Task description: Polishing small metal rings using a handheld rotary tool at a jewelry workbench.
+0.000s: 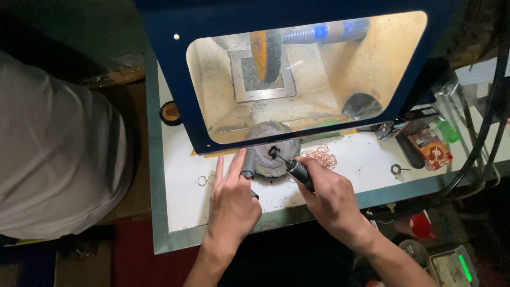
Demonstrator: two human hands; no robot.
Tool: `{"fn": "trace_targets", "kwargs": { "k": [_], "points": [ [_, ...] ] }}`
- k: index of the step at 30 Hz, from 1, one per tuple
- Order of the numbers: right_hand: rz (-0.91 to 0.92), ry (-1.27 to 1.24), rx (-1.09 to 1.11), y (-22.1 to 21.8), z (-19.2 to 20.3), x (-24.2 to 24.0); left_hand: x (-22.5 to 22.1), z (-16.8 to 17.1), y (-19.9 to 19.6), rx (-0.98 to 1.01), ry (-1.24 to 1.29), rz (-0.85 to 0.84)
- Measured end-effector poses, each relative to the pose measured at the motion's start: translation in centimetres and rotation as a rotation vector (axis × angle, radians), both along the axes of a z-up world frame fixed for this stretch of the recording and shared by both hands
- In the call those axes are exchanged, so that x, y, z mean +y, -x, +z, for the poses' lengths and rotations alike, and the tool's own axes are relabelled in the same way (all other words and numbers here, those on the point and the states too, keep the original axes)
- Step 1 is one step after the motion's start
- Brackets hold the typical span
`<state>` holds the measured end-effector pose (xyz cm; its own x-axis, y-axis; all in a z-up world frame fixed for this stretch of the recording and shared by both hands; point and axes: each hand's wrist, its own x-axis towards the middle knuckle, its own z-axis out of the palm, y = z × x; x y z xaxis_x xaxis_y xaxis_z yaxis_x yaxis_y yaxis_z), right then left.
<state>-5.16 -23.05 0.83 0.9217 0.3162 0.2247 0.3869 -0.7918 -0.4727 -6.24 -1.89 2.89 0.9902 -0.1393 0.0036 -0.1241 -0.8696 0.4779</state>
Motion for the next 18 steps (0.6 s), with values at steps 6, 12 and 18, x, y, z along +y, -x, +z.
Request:
{"fn": "trace_targets", "kwargs": {
  "k": [6, 12, 18],
  "points": [
    [-0.004, 0.075, 0.042, -1.0, 0.3, 1.5, -0.3, -0.5, 2.2, -0.145, -0.066, -0.087],
    [-0.061, 0.081, -0.104, -0.8, 0.5, 1.8, -1.4, -0.7, 1.9, -0.271, 0.150, -0.161],
    [-0.087, -0.025, 0.012, 1.2, -0.5, 1.2, -2.7, -1.9, 2.6, -0.576, 0.250, -0.133]
  ]
}}
